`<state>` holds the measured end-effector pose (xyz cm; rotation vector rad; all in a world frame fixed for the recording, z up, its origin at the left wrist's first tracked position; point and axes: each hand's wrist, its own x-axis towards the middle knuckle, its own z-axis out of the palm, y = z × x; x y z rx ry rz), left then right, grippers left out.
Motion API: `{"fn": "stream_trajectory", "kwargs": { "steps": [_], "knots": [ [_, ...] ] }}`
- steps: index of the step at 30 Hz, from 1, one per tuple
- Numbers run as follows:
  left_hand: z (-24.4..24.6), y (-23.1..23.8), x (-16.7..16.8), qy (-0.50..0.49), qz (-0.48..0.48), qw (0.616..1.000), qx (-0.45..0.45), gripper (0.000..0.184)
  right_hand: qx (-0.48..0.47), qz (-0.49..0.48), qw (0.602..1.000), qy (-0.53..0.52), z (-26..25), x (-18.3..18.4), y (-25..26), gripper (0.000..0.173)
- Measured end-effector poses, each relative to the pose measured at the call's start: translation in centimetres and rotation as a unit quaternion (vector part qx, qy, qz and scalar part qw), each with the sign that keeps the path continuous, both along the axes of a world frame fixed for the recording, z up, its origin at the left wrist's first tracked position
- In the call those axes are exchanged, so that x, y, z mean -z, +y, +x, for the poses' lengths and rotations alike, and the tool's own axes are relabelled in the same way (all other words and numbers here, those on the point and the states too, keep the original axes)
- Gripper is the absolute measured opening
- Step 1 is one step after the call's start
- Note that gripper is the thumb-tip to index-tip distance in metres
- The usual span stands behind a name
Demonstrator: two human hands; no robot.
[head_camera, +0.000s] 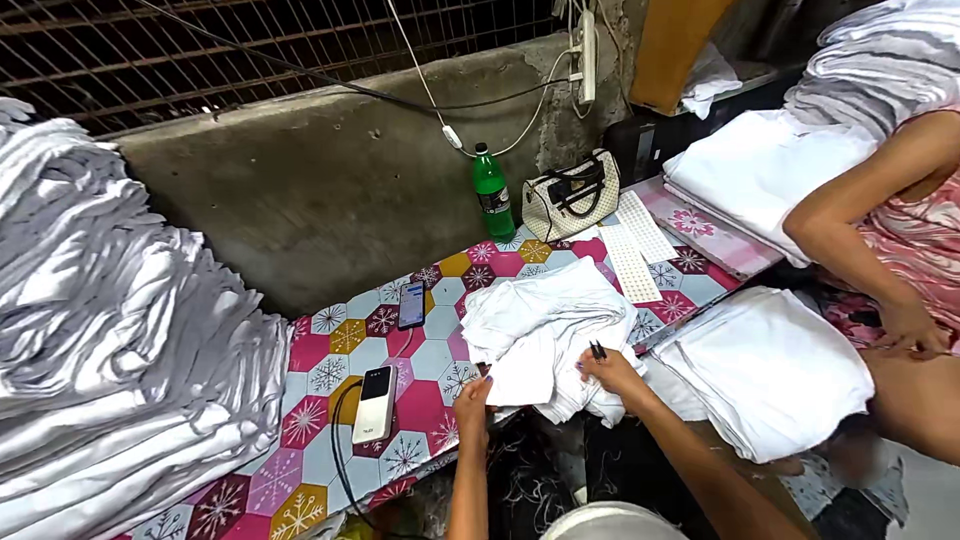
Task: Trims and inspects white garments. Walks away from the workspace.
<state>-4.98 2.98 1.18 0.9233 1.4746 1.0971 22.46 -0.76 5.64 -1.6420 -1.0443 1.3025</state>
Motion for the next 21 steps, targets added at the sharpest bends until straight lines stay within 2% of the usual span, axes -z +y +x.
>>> {"fn": "stream_trajectory", "kwargs": {
  "steps": [2,4,6,7,8,9,11,13,15,19,21],
  "knots": [
    [-0.2,-2.9,1.2,0.079,0.069,0.993,-0.049,0.021,0.038,0.049,0.998,-0.025,0.5,0.3,-1.1,0.015],
    [1.0,-5.7,1.1,0.17,0.235,0.957,-0.021,0.033,0.037,0.104,0.992,-0.054,-0.2,-0.2,-1.8,0.018],
    [2.5,-6.3,0.9,0.289,0.399,0.867,0.079,0.042,-0.026,0.148,0.983,-0.102,-1.5,-0.4,-1.6,0.027],
    [3.4,-5.9,1.1,0.343,0.445,0.818,0.119,0.041,-0.076,0.157,0.975,-0.138,-2.2,-0.3,-1.3,0.035],
    [4.0,-5.3,1.3,0.374,0.468,0.787,0.149,0.035,-0.127,0.149,0.963,-0.184,-2.8,-0.2,-1.0,0.044],
    [4.2,-4.6,1.7,0.382,0.478,0.774,0.164,0.026,-0.17,0.13,0.948,-0.234,-3.5,-0.4,-0.9,0.052],
    [3.8,-3.3,1.1,0.354,0.479,0.787,0.163,0.015,-0.206,0.118,0.922,-0.305,-4.3,-1.1,-1.3,0.056],
    [2.9,-3.0,-0.8,0.301,0.455,0.824,0.152,0.014,-0.187,0.153,0.913,-0.329,-4.6,-1.5,-2.4,0.053],
    [2.8,-3.4,-2.3,0.286,0.456,0.834,0.122,0.014,-0.151,0.218,0.901,-0.343,-5.3,-1.9,-3.1,0.051],
    [4.9,-4.7,-3.7,0.299,0.545,0.778,0.09,0.011,-0.038,0.391,0.841,-0.371,-8.3,-2.1,-1.5,0.049],
    [4.9,-4.5,-3.8,0.306,0.572,0.757,0.079,0.012,0.033,0.427,0.81,-0.399,-8.6,-1.6,0.0,0.042]
  ]
}}
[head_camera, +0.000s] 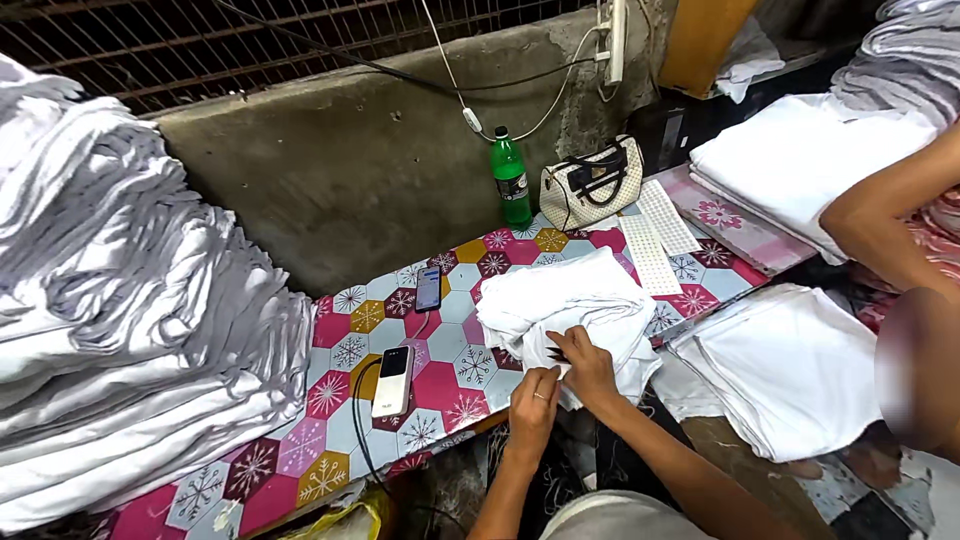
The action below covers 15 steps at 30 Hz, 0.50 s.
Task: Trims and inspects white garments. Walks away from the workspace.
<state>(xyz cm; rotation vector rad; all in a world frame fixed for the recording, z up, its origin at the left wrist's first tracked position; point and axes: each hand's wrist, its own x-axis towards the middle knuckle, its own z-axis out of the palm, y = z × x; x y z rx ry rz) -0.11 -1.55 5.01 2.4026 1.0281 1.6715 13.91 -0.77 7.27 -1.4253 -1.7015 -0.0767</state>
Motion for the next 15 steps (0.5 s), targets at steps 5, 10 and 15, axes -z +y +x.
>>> {"fn": "stream_trajectory", "kwargs": {
  "steps": [5,10,15],
  "knots": [
    [-4.9,1.4,4.7,-0.038,-0.149,0.985,-0.073,0.014,0.022,-0.168,0.985,0.017,3.1,2.6,-1.8,0.038],
    [-5.0,-1.6,5.4,-0.073,-0.301,0.941,-0.136,0.022,-0.021,-0.38,0.916,0.127,6.0,3.5,-5.3,0.031],
    [-0.5,-3.5,2.4,-0.147,-0.254,0.956,-0.011,0.019,0.012,-0.361,0.906,0.222,5.8,2.5,-2.8,0.042]
  ]
}}
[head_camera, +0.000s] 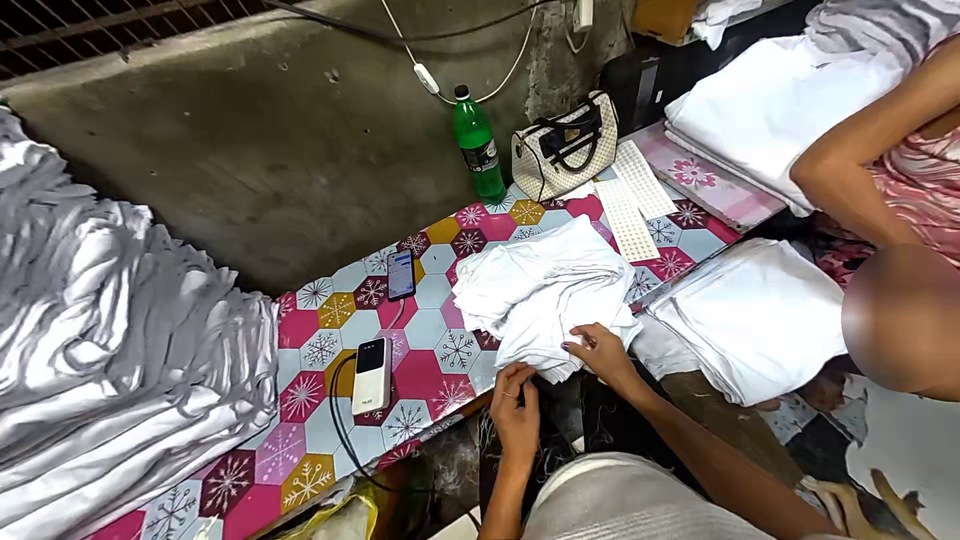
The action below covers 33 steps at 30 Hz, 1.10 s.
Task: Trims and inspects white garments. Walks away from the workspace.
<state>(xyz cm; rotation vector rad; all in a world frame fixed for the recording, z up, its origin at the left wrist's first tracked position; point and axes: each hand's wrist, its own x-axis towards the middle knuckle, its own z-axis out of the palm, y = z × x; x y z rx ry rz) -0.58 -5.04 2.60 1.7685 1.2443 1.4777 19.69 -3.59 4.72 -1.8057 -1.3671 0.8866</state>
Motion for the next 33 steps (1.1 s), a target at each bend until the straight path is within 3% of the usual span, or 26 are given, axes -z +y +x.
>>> {"fn": "stream_trajectory", "kwargs": {
  "steps": [6,10,15,18,21,26,33],
  "knots": [
    [2.0,2.5,1.8,0.038,-0.131,0.99,0.03,0.015,-0.03,-0.11,0.993,0.029,-1.4,1.5,2.4,0.033],
    [3.3,3.1,3.7,0.062,-0.098,0.993,0.025,0.021,-0.029,-0.114,0.992,0.053,-1.1,1.7,2.3,0.029],
    [4.3,3.8,5.2,0.077,-0.045,0.996,-0.005,0.009,-0.038,-0.109,0.992,0.052,-0.7,1.8,2.1,0.03],
    [4.0,3.9,5.3,0.051,-0.056,0.997,-0.005,0.009,-0.044,-0.107,0.989,0.088,-0.1,1.1,1.6,0.036],
    [3.5,3.7,4.9,0.0,-0.109,0.994,0.015,0.01,-0.035,-0.134,0.979,0.149,0.0,-1.3,0.4,0.056],
    [3.0,2.6,4.1,-0.084,-0.167,0.981,0.059,0.01,-0.116,-0.259,0.94,0.188,0.0,-2.9,-0.4,0.05],
    [2.8,2.2,3.8,-0.086,-0.165,0.981,0.062,0.008,-0.139,-0.299,0.926,0.185,-1.0,-2.2,0.4,0.049]
  ]
}}
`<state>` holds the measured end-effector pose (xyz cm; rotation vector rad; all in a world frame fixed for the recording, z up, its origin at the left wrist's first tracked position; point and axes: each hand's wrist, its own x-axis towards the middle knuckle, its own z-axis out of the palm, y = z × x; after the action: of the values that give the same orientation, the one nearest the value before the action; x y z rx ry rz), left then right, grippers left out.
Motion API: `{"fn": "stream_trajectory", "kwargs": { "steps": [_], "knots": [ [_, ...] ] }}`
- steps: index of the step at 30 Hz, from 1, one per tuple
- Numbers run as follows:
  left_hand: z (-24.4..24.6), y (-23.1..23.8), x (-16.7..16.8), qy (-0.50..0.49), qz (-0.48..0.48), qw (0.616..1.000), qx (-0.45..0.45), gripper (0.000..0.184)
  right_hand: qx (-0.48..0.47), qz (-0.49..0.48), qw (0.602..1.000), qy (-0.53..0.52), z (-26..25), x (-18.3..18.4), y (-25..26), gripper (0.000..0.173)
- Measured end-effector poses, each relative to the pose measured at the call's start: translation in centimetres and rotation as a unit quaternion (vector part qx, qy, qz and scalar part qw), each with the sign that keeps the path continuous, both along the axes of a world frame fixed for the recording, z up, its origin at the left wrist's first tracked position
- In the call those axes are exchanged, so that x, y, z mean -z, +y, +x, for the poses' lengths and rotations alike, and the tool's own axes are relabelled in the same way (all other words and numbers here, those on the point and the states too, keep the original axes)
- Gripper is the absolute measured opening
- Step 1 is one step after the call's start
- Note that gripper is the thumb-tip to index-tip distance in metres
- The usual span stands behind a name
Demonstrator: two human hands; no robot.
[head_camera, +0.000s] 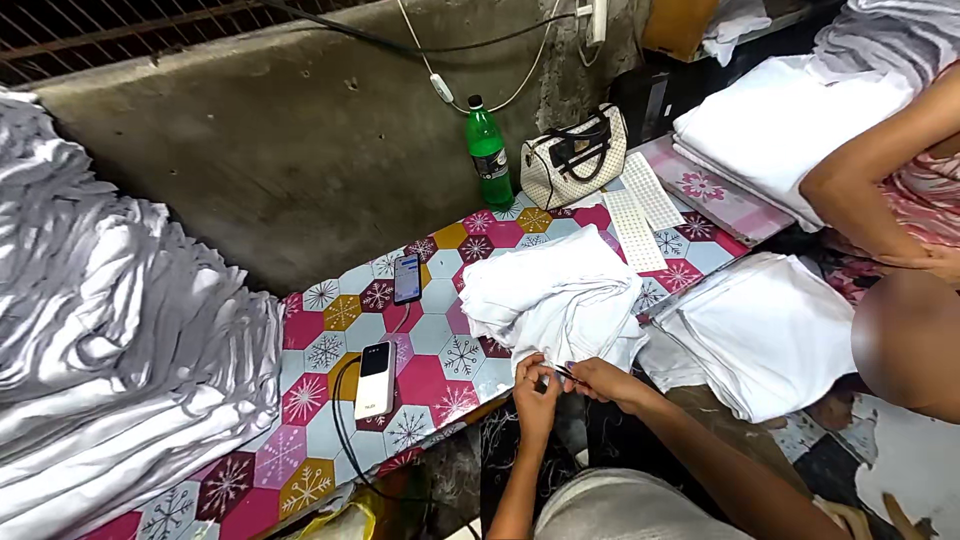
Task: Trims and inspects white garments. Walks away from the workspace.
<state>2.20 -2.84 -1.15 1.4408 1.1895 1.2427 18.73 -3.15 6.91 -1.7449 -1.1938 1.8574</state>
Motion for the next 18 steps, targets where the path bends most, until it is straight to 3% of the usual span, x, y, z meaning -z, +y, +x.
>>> {"fn": "stream_trajectory", "kwargs": {
  "steps": [7,12,15,18],
  "knots": [
    [0.1,0.0,-0.1,0.011,0.009,1.0,0.0,0.007,0.016,0.024,1.0,-0.01,-0.4,0.9,0.6,0.044],
    [-0.6,-0.5,0.7,0.08,0.053,0.995,0.007,0.009,0.06,0.07,0.996,-0.014,-0.1,2.4,0.5,0.042],
    [-2.4,-2.0,1.1,0.163,0.027,0.98,0.111,0.006,0.014,0.183,0.982,-0.052,0.4,1.3,-0.1,0.044],
    [-4.1,-3.2,1.6,0.288,-0.078,0.908,0.293,0.011,-0.09,0.324,0.918,-0.208,-0.3,0.3,-0.2,0.038]
  ]
}}
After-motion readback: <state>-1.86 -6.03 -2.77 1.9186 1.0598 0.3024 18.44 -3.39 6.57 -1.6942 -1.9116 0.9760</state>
